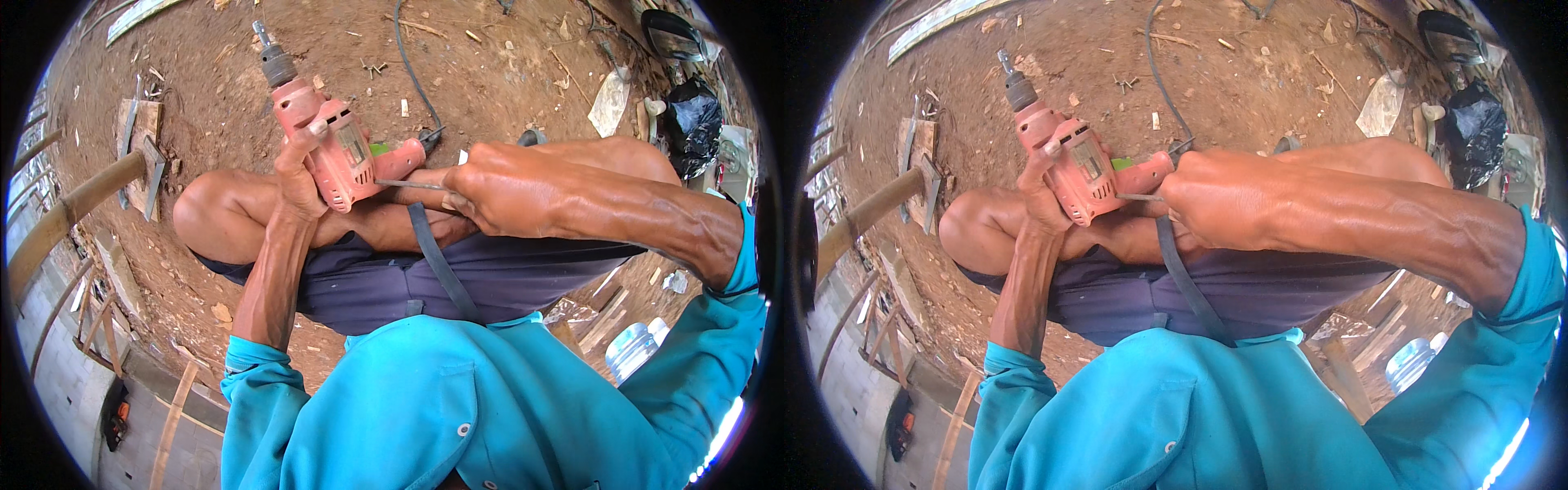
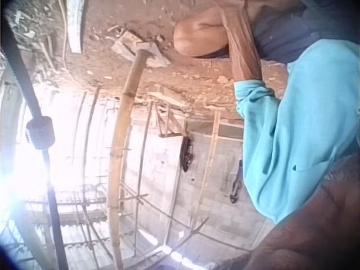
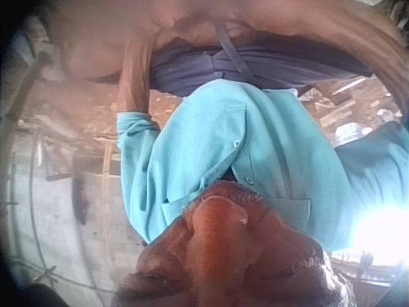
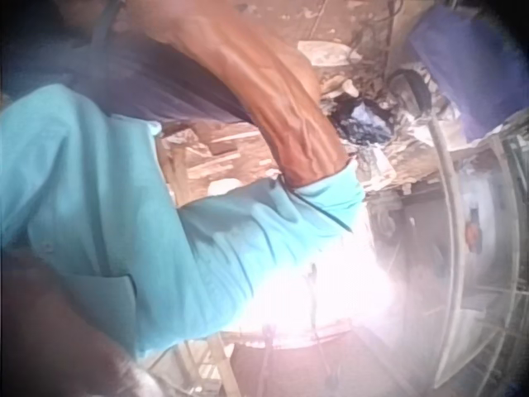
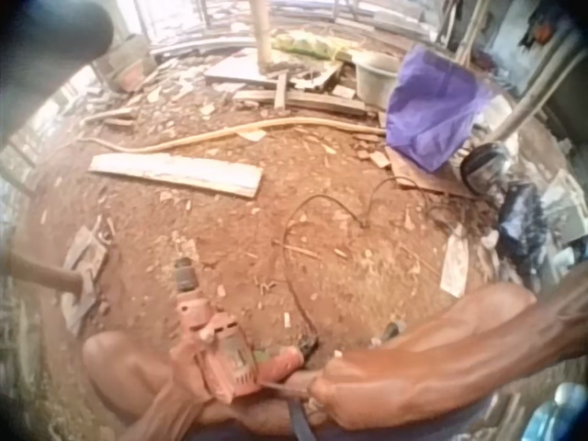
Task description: The person sits on the ground and uses a screwdriver to remove screws from a corded drill. They open the drill's casing, expose the internal components, and manipulate the wiring and internal parts.
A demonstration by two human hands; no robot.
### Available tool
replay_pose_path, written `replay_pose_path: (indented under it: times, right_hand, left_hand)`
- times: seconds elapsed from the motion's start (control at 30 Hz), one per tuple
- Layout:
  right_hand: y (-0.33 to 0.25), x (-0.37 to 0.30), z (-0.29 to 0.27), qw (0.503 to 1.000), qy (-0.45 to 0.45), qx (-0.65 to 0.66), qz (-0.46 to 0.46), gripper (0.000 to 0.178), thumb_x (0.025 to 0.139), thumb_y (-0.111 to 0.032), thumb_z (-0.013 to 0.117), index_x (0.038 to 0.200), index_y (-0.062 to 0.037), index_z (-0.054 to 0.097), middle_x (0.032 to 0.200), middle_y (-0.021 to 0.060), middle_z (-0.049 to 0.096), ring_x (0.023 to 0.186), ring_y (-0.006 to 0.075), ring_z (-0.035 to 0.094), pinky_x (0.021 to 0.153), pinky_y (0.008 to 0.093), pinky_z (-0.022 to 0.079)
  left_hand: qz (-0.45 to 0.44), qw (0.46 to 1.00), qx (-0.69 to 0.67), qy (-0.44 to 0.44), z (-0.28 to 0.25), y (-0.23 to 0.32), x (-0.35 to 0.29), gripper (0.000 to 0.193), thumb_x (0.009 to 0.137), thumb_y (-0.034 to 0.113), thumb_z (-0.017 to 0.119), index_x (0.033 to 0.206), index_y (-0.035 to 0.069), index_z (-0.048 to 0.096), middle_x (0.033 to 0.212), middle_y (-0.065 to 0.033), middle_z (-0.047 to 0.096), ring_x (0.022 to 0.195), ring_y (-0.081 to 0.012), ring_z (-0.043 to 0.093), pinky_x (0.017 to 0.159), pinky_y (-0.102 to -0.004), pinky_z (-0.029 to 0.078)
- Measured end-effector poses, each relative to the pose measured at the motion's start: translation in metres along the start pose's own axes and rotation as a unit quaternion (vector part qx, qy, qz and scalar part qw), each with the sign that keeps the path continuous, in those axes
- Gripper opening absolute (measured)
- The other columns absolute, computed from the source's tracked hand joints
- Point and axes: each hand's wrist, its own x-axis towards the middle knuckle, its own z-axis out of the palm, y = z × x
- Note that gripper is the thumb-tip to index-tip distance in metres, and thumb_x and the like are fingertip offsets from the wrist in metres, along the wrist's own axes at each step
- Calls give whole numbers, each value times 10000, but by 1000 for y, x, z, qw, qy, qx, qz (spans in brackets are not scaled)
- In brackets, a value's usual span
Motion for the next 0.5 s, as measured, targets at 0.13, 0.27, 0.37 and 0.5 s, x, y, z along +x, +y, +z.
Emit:
replay_pose_path:
  times: [0.13,0.27,0.37,0.5]
  right_hand:
    - [0,-10,10,973,73,-197,-96,210,727,-177,782,842,-1,771,785,226,727,799,405,754,655,493,594]
    - [-9,-9,3,967,110,-220,-71,279,745,-237,792,921,-21,781,810,208,735,823,388,759,689,495,602]
    - [-12,-20,-13,992,129,10,-9,376,830,-287,770,1079,-7,740,887,221,728,854,386,742,731,501,585]
    - [3,-28,-13,996,75,37,32,400,932,-288,698,1212,-3,672,1029,251,705,925,427,689,782,483,556]
  left_hand:
    - [-14,1000,9,-3,5,1,4,478,897,313,688,1262,37,550,1023,-148,665,922,-290,703,770,-438,629]
    - [-5,1000,-27,-10,0,2,-1,452,905,291,676,1259,38,551,1028,-158,671,922,-290,706,782,-436,629]
    - [5,999,-42,-13,0,-1,-1,473,899,304,683,1266,35,551,1039,-159,674,925,-291,707,794,-443,629]
    - [-12,999,-39,-7,-5,-1,-1,513,885,324,686,1286,35,548,1062,-159,675,941,-302,711,813,-453,630]
